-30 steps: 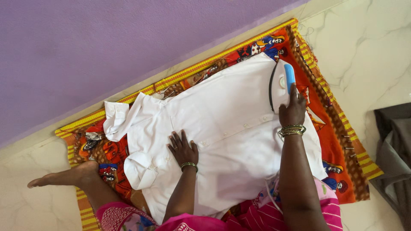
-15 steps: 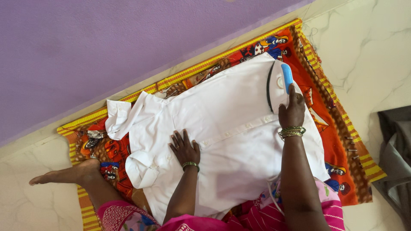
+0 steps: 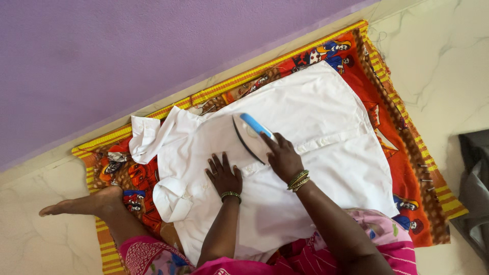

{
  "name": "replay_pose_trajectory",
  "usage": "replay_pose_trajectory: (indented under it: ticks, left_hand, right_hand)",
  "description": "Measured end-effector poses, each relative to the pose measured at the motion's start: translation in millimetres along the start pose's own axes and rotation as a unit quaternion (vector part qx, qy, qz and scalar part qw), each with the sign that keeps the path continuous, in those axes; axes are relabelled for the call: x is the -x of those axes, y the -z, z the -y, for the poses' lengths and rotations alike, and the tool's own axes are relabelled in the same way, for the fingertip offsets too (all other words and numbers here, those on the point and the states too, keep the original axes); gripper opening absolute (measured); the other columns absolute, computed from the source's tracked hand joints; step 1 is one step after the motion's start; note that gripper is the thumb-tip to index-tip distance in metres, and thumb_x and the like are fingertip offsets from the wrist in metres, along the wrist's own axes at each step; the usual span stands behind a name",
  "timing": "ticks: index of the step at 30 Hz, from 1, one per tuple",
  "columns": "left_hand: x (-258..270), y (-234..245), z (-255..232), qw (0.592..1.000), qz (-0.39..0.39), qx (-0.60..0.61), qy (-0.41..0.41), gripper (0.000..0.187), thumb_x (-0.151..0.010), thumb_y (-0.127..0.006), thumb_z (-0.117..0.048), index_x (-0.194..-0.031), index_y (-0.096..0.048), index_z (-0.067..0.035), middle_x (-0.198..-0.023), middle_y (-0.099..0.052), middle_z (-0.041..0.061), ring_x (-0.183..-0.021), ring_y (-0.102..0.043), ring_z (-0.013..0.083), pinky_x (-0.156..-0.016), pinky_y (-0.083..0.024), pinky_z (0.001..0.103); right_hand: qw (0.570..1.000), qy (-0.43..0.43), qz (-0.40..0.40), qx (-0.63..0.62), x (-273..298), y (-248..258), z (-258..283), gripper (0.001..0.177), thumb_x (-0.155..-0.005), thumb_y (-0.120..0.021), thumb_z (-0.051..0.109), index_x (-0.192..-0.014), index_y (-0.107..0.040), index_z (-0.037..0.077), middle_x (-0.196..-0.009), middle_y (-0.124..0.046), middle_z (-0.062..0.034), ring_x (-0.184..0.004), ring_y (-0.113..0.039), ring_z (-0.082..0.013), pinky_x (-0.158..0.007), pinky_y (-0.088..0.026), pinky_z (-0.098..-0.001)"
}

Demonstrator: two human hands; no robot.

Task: The person irons a white shirt laid out on a colorful mat on the floor. They use an electric iron to smooth the front and sleeves, then fold the shirt neatly.

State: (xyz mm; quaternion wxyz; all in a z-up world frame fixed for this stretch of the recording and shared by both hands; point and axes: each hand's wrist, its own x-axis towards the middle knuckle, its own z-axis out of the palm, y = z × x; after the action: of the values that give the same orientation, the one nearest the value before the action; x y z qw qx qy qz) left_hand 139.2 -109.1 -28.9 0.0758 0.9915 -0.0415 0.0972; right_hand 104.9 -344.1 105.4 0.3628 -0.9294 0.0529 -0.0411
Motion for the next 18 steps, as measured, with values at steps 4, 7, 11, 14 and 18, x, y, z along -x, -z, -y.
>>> replay_pose_trajectory:
  ticks: [4, 7, 11, 14, 18]
  left_hand:
    - [-1, -1, 2, 1.000, 0.004, -0.008, 0.002, 0.070, -0.096, -0.049, -0.039, -0.160, -0.032, -0.017, -0.169, -0.018, 0.019, -0.156, -0.016, 0.0393, -0.123, -0.008, 0.061]
    - [-1, -1, 1, 1.000, 0.011, -0.007, 0.004, 0.070, -0.096, -0.050, -0.039, -0.160, -0.032, -0.016, -0.169, -0.017, 0.019, -0.156, -0.015, 0.0397, -0.123, -0.008, 0.061]
    - [-2, 2, 1, 1.000, 0.017, -0.003, 0.009, 0.071, -0.095, -0.050, -0.039, -0.160, -0.033, -0.017, -0.169, -0.018, 0.018, -0.156, -0.015, 0.0390, -0.123, -0.007, 0.061]
    - [-2, 4, 0, 1.000, 0.007, -0.002, 0.006, 0.070, -0.095, -0.050, -0.038, -0.159, -0.034, -0.016, -0.169, -0.019, 0.019, -0.156, -0.016, 0.0388, -0.123, -0.007, 0.061]
    - [-2, 6, -2, 1.000, 0.008, -0.001, 0.007, 0.069, -0.095, -0.051, -0.037, -0.159, -0.036, -0.016, -0.169, -0.020, 0.019, -0.156, -0.016, 0.0381, -0.124, -0.007, 0.060]
  right_hand:
    - [0.996, 0.028, 0.044, 0.070, 8, -22, 13, 0.078, -0.088, -0.068, 0.015, -0.155, -0.036, 0.037, -0.151, -0.045, -0.0182, -0.131, -0.051, -0.0384, -0.091, -0.057, -0.0457]
    - [0.991, 0.071, 0.031, 0.108, 8, -30, 10, 0.081, -0.088, -0.068, 0.014, -0.160, -0.035, 0.032, -0.149, -0.046, -0.0208, -0.129, -0.051, -0.0387, -0.103, -0.051, -0.0466]
    - [0.985, 0.114, -0.033, 0.128, 4, -34, 7, 0.082, -0.079, -0.074, 0.021, -0.152, -0.039, 0.030, -0.144, -0.047, -0.0205, -0.130, -0.048, -0.0409, -0.105, -0.043, -0.0566]
    - [0.993, 0.088, 0.015, 0.072, 0, -31, 2, 0.081, -0.085, -0.072, 0.017, -0.157, -0.037, 0.032, -0.145, -0.049, -0.0177, -0.129, -0.052, -0.0362, -0.108, -0.044, -0.0501]
    - [0.994, 0.060, -0.017, 0.087, -9, -22, -9, 0.081, -0.084, -0.074, 0.019, -0.156, -0.040, 0.032, -0.142, -0.052, -0.0184, -0.125, -0.053, -0.0365, -0.106, -0.045, -0.0464]
